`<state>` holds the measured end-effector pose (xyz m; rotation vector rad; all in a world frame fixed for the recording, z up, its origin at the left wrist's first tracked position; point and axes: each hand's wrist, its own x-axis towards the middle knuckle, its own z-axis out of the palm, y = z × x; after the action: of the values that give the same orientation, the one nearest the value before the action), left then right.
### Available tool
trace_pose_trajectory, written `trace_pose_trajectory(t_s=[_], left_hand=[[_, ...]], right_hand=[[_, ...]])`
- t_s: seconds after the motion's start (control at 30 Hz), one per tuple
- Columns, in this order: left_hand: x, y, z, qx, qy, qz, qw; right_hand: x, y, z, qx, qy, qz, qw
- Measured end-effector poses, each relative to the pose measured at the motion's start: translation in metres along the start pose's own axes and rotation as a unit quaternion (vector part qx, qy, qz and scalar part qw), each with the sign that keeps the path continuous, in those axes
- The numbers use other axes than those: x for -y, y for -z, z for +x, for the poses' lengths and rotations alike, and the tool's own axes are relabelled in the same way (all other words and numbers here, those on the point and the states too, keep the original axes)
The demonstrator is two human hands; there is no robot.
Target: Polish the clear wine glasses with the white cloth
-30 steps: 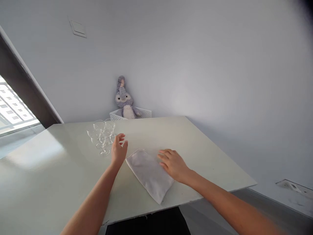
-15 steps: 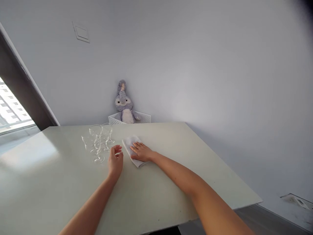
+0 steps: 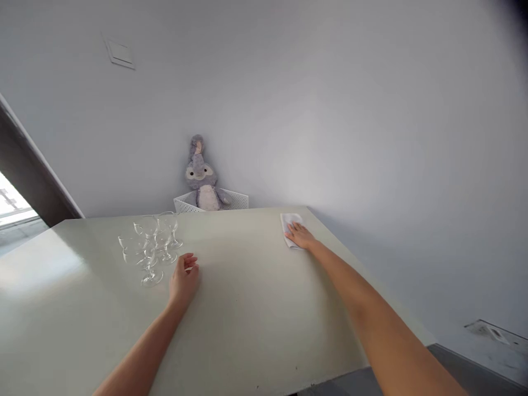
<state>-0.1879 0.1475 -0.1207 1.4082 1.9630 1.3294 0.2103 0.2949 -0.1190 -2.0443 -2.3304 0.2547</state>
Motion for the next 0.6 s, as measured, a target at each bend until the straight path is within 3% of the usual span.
trace_pose_trajectory(t_s=[0.17, 0.3, 0.43, 0.6], left_hand=[[0.001, -0.001, 0.001, -0.012, 0.003, -0.008, 1.000], [-0.001, -0.003, 0.001, -0.023, -0.005, -0.010, 1.000], [-0.002, -0.005, 0.001, -0.031, -0.005, -0.023, 0.999], [-0.006, -0.002, -0.002, -0.053, -0.006, -0.083, 0.995]], right_hand=[[-0.071, 0.001, -0.055, -0.006, -0.068, -0.034, 0.997], [-0.084, -0.007, -0.078, -0.017, -0.079, -0.062, 0.995], [-0.045, -0.017, -0.075, -0.018, -0.020, -0.067, 0.997], [0.055, -0.025, -0.068, -0.020, 0.130, -0.036, 0.991]])
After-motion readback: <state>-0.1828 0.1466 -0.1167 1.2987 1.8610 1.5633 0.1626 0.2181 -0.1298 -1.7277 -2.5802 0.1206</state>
